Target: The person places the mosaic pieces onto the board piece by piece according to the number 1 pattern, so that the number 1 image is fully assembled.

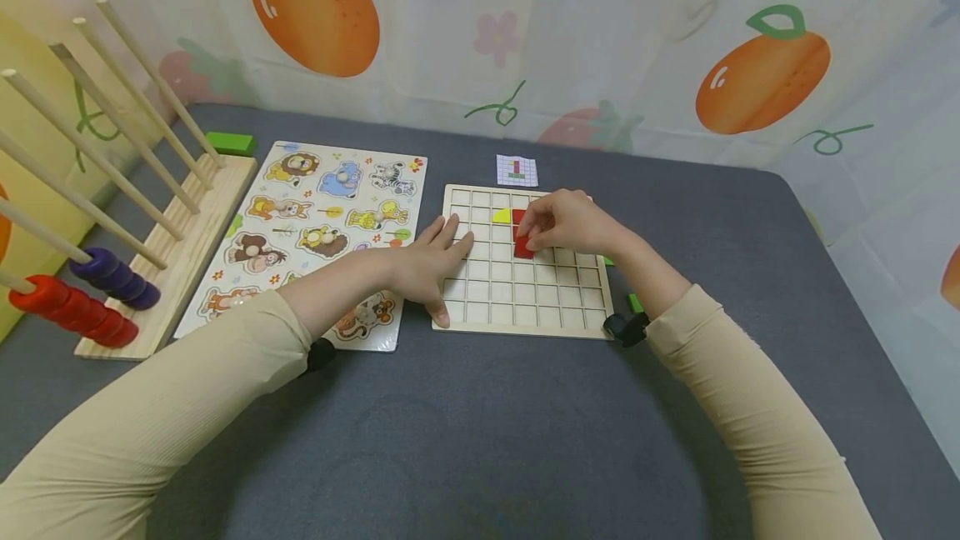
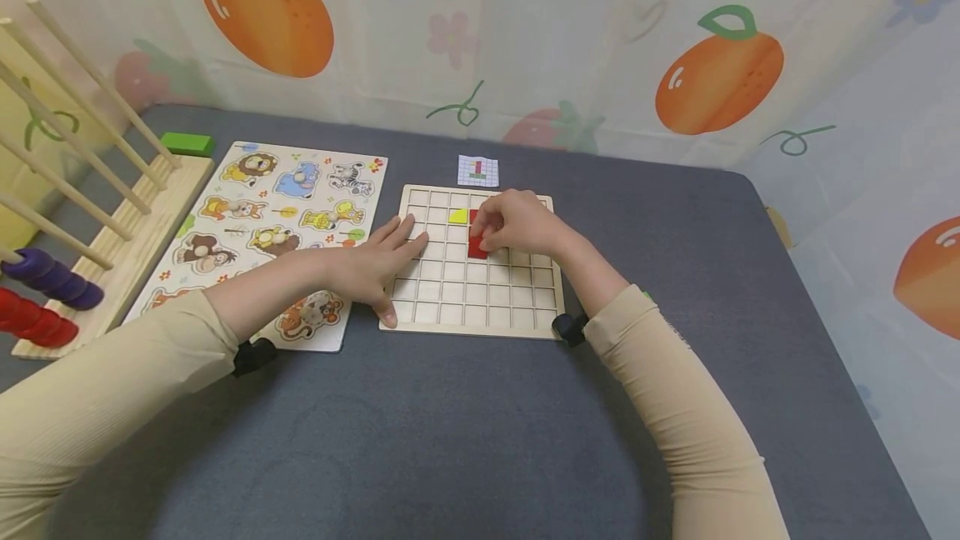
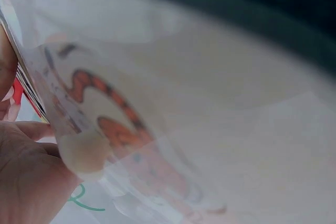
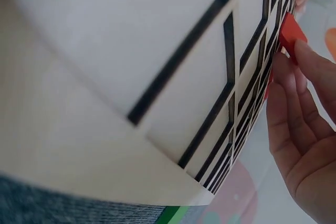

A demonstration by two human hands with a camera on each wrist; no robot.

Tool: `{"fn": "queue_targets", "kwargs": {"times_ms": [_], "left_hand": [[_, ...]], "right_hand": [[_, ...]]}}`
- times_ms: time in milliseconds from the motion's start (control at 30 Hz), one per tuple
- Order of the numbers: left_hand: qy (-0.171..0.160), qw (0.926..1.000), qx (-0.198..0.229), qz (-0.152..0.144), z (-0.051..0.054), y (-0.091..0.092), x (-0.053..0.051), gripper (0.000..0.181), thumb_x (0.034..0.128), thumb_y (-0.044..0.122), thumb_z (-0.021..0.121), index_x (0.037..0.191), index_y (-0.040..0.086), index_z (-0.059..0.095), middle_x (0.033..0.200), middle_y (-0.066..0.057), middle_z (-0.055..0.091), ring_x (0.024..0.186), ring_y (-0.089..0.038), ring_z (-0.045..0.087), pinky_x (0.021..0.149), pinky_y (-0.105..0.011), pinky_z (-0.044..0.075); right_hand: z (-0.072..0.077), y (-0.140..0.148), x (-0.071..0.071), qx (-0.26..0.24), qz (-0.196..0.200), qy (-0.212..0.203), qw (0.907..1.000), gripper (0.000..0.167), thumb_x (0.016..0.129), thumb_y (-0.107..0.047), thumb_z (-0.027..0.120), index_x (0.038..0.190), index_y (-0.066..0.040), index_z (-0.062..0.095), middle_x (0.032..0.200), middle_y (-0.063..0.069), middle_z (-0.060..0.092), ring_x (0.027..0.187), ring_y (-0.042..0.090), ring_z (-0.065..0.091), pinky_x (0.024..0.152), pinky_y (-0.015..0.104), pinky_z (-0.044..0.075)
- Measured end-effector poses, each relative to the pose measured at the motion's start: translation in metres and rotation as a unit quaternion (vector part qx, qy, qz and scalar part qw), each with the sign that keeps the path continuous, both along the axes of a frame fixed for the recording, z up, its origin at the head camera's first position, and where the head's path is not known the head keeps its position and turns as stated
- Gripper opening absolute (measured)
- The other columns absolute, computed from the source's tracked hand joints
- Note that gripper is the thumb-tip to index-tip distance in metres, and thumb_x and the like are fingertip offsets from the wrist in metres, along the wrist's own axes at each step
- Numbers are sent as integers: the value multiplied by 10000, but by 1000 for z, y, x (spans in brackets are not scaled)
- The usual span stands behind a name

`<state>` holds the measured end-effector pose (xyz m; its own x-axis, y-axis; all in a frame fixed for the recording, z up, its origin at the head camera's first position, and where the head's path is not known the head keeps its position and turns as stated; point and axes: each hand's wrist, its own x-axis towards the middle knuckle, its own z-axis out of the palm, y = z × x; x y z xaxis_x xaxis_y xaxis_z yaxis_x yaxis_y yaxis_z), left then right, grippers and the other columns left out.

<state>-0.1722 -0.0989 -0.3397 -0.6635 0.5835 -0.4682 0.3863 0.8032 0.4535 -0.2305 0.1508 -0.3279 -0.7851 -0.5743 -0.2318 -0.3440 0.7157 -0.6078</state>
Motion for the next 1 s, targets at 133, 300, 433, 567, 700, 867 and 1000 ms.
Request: {"fn": "queue_targets", "kwargs": {"times_ms": [133, 300, 433, 567, 700, 867, 1000], "left_hand": [[-2, 10000, -24, 16, 1, 0, 0, 1235, 749, 310, 843, 1591, 57, -25, 1620, -212, -266, 1513, -387, -261, 1264, -549, -6], [-6, 10000, -28, 22, 1, 0, 0, 1234, 749, 308, 843, 1592, 57, -22, 1621, -215, -262, 1514, -389, -255, 1264, -549, -4], [-21, 10000, -46, 2, 3, 1, 1, 1238, 750, 311, 842, 1590, 55, -31, 1617, -217, -269, 1512, -386, -262, 1264, -546, -12], [-27, 10000, -48, 4, 2, 1, 0, 1238, 755, 311, 839, 1590, 61, -41, 1617, -210, -276, 1510, -380, -271, 1264, -544, -13], [9, 10000, -39, 13, 1, 1, 0, 1248, 742, 320, 845, 1590, 57, -32, 1618, -216, -268, 1512, -384, -264, 1264, -545, -13], [-17, 10000, -46, 34, 0, 1, 0, 1250, 740, 315, 847, 1591, 65, -34, 1620, -204, -272, 1511, -373, -272, 1267, -533, -20], [-37, 10000, -33, 32, 0, 1, 0, 1247, 741, 312, 846, 1591, 62, -33, 1620, -206, -273, 1510, -375, -274, 1266, -534, -22]], "right_hand": [[0, 0, 0, 132, -13, 23, 9999, 111, 843, -80, 755, 953, -87, 742, 856, 69, 756, 776, 163, 675, 717, 273, 508], [0, -1, 0, 231, -37, 56, 9997, 118, 830, -83, 769, 946, -98, 752, 884, 59, 764, 802, 138, 689, 751, 284, 543], [0, -1, -1, 262, -21, 65, 9996, 117, 829, -89, 772, 944, -100, 756, 890, 59, 766, 810, 130, 688, 766, 289, 546], [0, 0, -2, 300, 13, 153, 9994, 116, 826, -88, 774, 940, -105, 763, 885, 55, 766, 809, 129, 684, 767, 290, 543], [0, -1, -1, 326, -45, 146, 9994, 126, 820, -80, 775, 941, -115, 768, 885, 46, 765, 814, 129, 680, 770, 284, 536], [0, 0, -1, 281, -9, 160, 9995, 126, 825, -67, 763, 942, -114, 769, 886, 45, 767, 811, 125, 679, 755, 274, 527], [1, 2, -1, 233, -10, 189, 9995, 133, 832, -77, 757, 951, -134, 769, 902, 31, 767, 819, 134, 682, 754, 289, 533]]}}
